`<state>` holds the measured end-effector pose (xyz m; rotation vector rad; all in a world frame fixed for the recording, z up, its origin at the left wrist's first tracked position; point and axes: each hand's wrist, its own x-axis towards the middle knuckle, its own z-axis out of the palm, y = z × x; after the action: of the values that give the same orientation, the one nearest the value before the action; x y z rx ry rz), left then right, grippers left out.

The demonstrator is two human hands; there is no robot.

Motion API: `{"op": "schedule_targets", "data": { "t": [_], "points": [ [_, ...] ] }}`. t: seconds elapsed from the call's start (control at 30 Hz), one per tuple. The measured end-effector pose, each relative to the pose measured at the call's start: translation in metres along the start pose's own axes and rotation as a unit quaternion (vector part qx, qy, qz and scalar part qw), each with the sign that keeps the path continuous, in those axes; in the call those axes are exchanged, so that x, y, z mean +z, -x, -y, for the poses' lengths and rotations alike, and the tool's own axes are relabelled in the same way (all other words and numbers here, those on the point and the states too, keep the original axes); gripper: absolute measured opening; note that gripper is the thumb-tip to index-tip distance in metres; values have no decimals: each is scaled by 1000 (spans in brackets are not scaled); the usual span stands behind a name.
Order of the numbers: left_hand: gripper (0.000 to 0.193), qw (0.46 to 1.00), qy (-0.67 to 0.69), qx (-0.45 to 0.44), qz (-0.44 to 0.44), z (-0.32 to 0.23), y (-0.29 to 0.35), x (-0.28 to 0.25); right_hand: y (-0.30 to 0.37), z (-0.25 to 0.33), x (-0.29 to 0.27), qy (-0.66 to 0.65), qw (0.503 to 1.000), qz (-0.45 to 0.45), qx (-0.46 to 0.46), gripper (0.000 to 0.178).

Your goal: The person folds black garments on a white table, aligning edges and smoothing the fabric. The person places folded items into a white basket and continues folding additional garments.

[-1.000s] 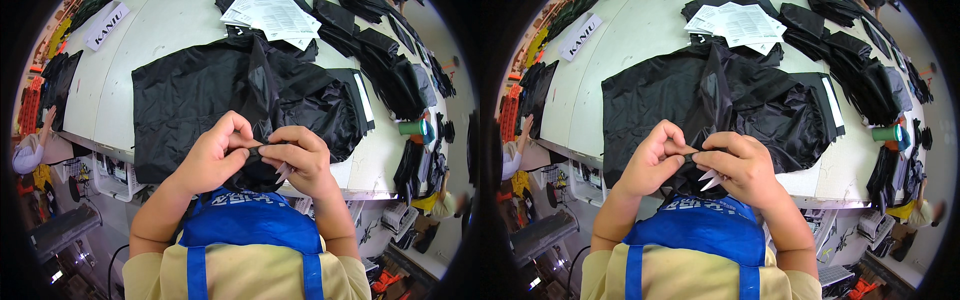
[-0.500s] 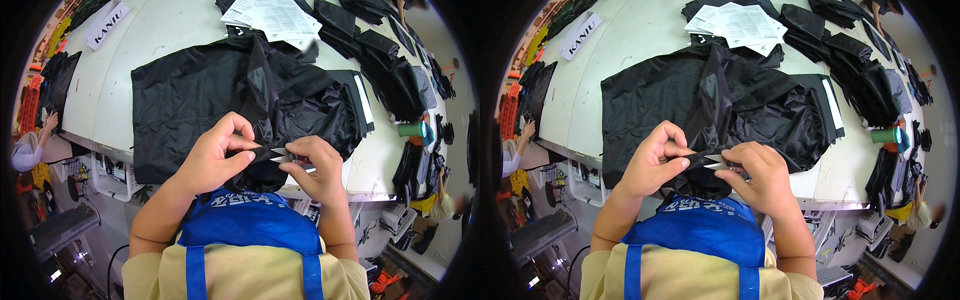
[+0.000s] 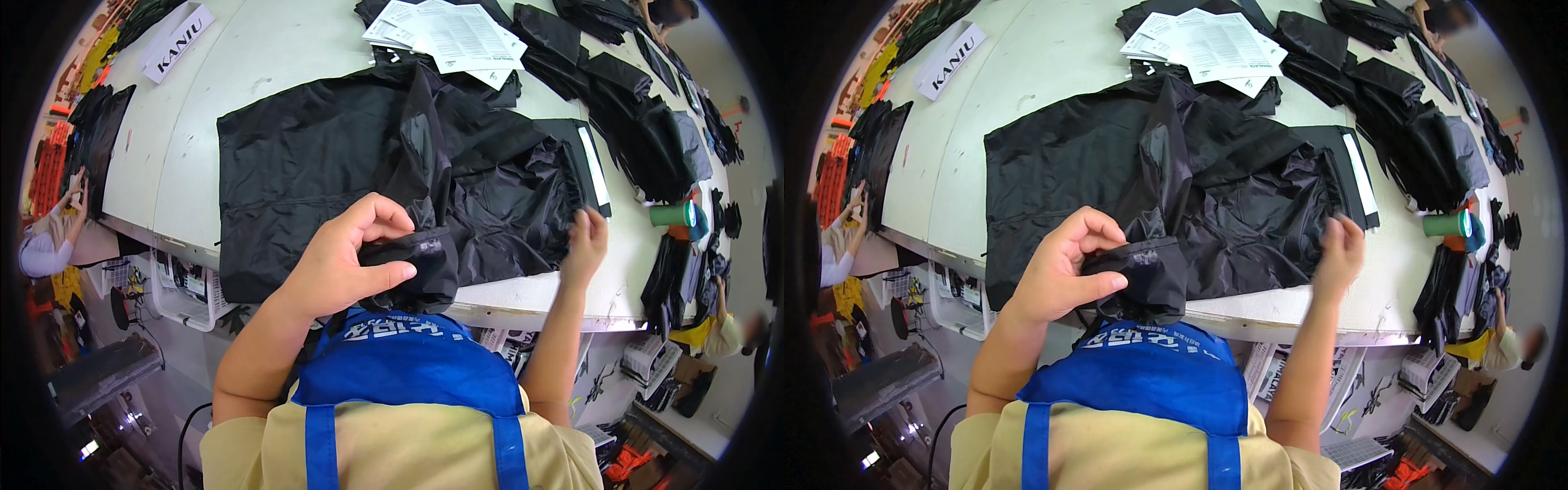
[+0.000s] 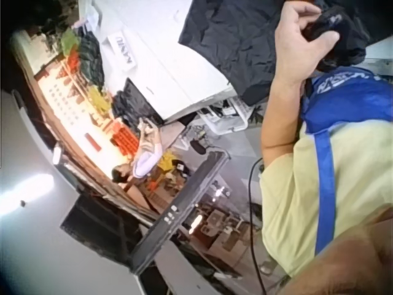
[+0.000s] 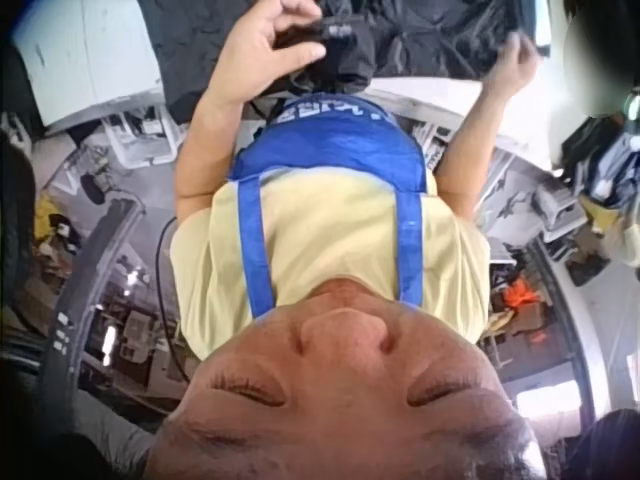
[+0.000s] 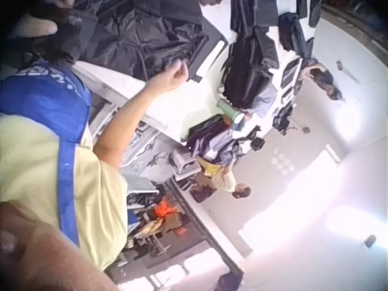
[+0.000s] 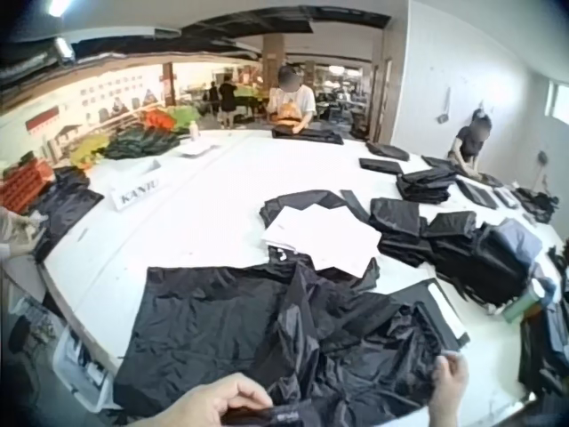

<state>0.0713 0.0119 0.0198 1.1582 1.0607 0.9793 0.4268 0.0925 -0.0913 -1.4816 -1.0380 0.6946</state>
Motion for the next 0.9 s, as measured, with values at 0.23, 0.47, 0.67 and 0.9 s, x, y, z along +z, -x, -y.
{"op": "schedule_targets", "data": {
  "t": [0.23, 0.47, 0.67, 0.9],
  "points": [
    [37, 989, -96, 46, -98, 14, 3, -12, -20, -149, -132, 536, 820, -200, 7, 69],
    [32, 971, -151, 158, -93, 21, 8, -7, 86, 43, 113, -94, 818, 552, -133, 100],
    [25, 754, -464, 458, -82, 45, 35, 3, 96, 48, 175, -204, 938, 247, -134, 27],
    [30, 887, -233, 111, -383, 84, 21, -99, 133, 120, 191, 4, 840, 524, -137, 40]
  ]
}}
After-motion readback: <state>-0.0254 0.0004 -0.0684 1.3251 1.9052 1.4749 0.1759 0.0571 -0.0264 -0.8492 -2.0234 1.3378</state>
